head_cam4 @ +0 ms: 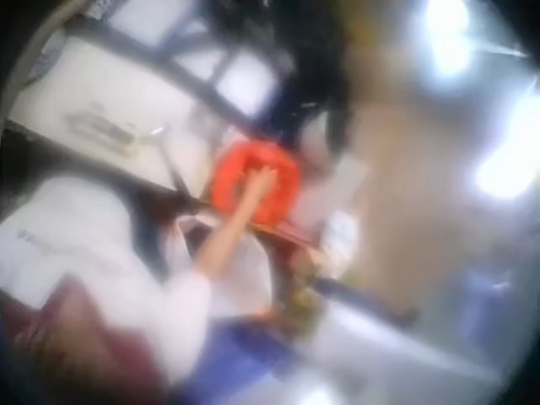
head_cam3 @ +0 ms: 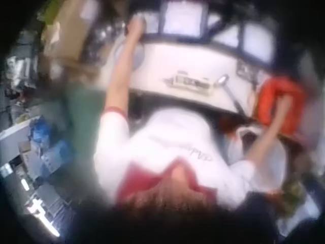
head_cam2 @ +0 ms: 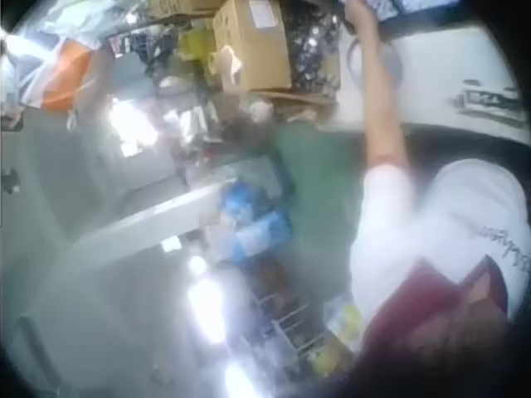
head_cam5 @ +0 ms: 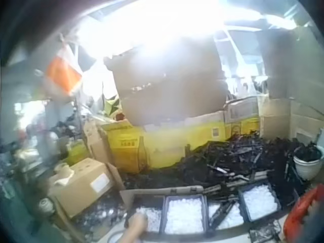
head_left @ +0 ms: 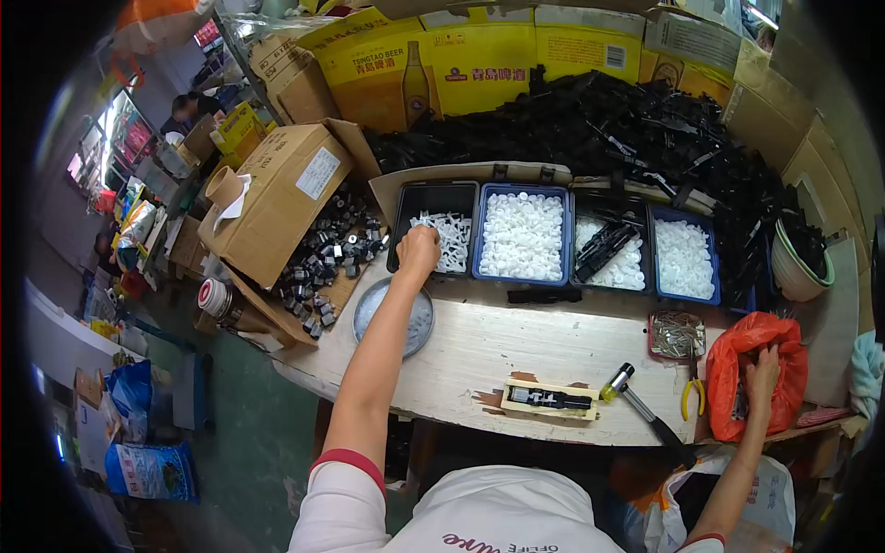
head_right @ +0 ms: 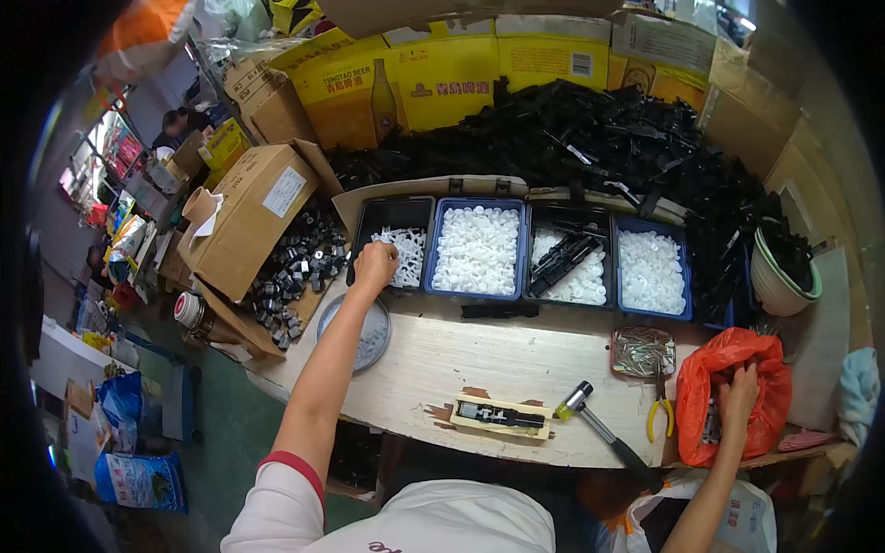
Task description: The person assembles small lock mechanisms at a workbench. They pick up a metal lock body and a white plastic component, place them into a wooden jig, and strike the assembly with a hammer. The person then uses pliers to adjust the components before removing the finished unit and repeating the process with new parts.
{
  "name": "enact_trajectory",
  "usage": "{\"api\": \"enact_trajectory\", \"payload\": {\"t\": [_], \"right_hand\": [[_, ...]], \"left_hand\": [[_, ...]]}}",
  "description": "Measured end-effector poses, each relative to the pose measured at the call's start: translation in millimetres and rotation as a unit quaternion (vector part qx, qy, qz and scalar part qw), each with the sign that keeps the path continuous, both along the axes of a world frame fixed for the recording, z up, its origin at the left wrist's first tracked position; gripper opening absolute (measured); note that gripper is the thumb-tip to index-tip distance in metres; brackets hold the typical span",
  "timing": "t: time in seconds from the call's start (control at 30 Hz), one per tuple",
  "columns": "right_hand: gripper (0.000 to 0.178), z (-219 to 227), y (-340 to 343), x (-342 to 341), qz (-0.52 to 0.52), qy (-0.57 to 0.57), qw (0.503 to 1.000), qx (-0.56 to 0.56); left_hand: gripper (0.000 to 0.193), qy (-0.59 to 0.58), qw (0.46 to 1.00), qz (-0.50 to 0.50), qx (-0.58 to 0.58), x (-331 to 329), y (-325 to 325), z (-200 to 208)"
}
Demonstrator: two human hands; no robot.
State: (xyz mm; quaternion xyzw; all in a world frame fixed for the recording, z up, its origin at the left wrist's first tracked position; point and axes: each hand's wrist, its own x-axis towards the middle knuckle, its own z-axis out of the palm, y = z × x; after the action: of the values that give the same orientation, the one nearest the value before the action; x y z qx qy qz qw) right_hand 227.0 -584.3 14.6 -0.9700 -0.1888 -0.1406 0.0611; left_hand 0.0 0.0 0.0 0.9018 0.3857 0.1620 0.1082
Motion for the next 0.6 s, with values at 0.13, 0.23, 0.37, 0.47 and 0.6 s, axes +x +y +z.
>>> {"api": "enact_trajectory", "payload": {"t": [0.13,0.23,0.37,0.47,0.6], "right_hand": [[0.036,12,-1,-5,0.038,0.039,0.997,0.049],[0.032,5,-7,-4,0.019,0.000,1.000,0.019],[0.027,-1,-17,-7,0.032,-0.026,0.997,0.066],[0.027,-5,-28,-15,-0.003,-0.045,0.992,0.119],[0.026,-11,-55,-21,-0.061,-0.041,0.995,0.067]], "left_hand": [[0.013,-0.146,0.987,-0.042,-0.048,-9,8,0],[0.010,-0.339,0.913,-0.031,-0.224,-10,15,2],[0.009,-0.448,0.796,-0.019,-0.406,-27,12,23],[0.011,-0.495,0.743,-0.059,-0.446,-46,1,36],[0.011,-0.437,0.786,-0.082,-0.430,-92,-33,45]]}}
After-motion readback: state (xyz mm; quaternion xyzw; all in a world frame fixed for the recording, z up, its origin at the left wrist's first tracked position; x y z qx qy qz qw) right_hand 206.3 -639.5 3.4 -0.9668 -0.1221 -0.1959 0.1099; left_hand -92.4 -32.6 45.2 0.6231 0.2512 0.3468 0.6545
